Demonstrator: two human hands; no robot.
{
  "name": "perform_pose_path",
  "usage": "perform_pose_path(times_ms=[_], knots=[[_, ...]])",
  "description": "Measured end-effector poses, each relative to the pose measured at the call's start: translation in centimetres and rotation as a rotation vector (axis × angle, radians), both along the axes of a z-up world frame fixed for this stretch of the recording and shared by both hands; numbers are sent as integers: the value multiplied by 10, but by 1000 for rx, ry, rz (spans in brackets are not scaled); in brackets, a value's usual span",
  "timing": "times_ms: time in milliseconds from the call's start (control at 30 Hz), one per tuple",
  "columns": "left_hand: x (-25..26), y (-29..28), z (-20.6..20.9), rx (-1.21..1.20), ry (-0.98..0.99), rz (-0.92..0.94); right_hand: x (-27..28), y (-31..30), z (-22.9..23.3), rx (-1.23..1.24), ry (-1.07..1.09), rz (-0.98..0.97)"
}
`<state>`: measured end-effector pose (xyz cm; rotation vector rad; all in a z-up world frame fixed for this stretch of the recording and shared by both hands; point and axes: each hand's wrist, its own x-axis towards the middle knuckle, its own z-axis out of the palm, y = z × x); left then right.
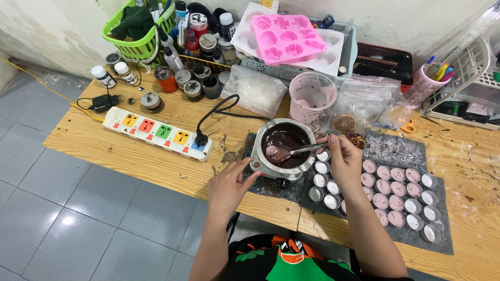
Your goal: Melt wax in a small pot and prepare small tea light candles.
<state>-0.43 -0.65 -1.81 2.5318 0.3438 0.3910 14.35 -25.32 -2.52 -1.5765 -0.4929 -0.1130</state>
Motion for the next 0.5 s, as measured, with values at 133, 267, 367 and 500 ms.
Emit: perform_pose_path(times_ms=[133,267,367,500], knots=[[-1,1,11,-39,38,9,4,-5,1,-64,39,-94],[-3,3,27,-62,122,-41,23,-13,4,-128,100,-150],[0,9,33,7,186,-86,41,-18,10,-136,64,-91],[8,17,53,218,59,-61,73,-21,17,-147,32,16]])
